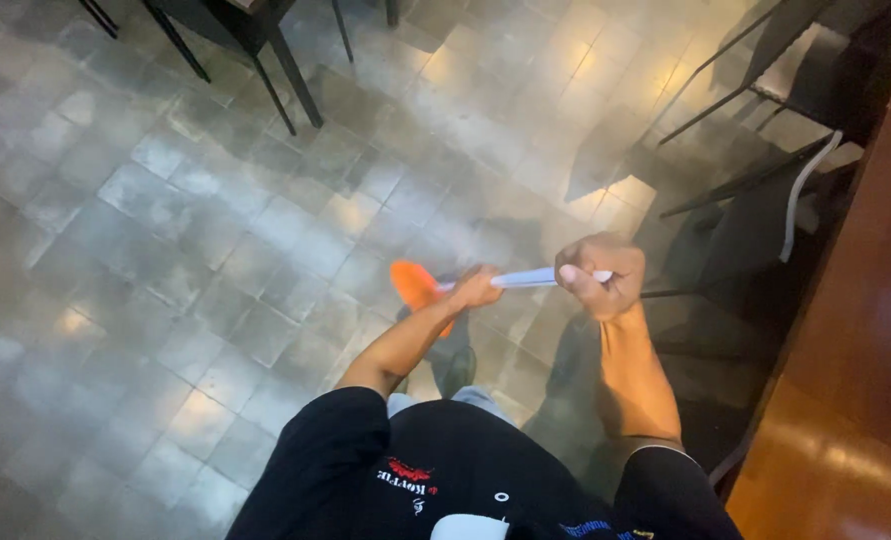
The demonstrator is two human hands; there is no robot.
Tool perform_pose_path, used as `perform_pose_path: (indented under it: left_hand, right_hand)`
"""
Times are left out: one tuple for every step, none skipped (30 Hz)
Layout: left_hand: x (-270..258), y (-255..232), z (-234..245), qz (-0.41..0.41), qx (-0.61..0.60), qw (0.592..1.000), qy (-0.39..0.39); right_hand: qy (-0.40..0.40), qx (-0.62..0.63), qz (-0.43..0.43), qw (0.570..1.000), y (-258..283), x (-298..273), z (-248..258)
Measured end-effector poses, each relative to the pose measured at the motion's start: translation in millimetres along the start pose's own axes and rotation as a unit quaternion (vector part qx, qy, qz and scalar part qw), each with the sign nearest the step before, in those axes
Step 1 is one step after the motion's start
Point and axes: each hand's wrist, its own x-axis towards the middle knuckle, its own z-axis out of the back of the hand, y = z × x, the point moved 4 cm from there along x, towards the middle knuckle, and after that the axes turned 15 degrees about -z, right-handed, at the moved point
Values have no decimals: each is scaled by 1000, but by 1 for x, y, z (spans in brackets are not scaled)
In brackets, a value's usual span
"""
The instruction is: Sweeping the floor with a broom in a dining area.
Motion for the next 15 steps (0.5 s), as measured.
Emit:
perform_pose_path:
  left_hand:
    - [20, -2, -3, 1, 0, 1000, -3]
    - [38, -3, -1, 6, 19, 997, -70]
    - [54, -5, 1, 10, 39, 990, -136]
    - [64, -7, 2, 13, 41, 989, -139]
    - [73, -8, 1, 23, 27, 992, -121]
    - [81, -8, 4, 33, 16, 994, -105]
    - [86, -28, 18, 37, 19, 993, -109]
    - [91, -46, 34, 31, -12, 993, -112]
    - [96, -65, 50, 25, -42, 992, -114]
    - [94, -67, 50, 30, -36, 992, -121]
    - [92, -72, 51, 5, -2, 990, -139]
    - [88, -77, 53, -19, 31, 987, -157]
    - [76, -64, 48, -13, 35, 986, -163]
    - [66, -48, 41, 41, 82, 989, -112]
    - [55, -33, 34, 94, 127, 986, -60]
  right_hand:
    - [3, -1, -1, 1000, 4, 6, 3]
    - [16, -67, 49, 996, 11, 9, 3]
    - [28, -132, 99, 986, 18, 11, 3]
    - [32, -130, 99, 986, 23, 13, 5]
    - [53, -147, 117, 981, 28, 15, 3]
    - [76, -162, 136, 975, 34, 16, 1]
    - [82, -158, 137, 974, 44, 17, 1]
    - [74, -123, 171, 975, 56, 19, 3]
    - [65, -88, 203, 973, 69, 21, 4]
    - [73, -82, 206, 972, 62, 18, 26]
    - [93, -30, 224, 970, 56, 14, 47]
    - [113, 22, 240, 964, 48, 13, 67]
    - [121, 28, 240, 963, 51, 20, 71]
    - [158, 112, 212, 958, 53, 31, 77]
    - [194, 195, 180, 944, 55, 42, 83]
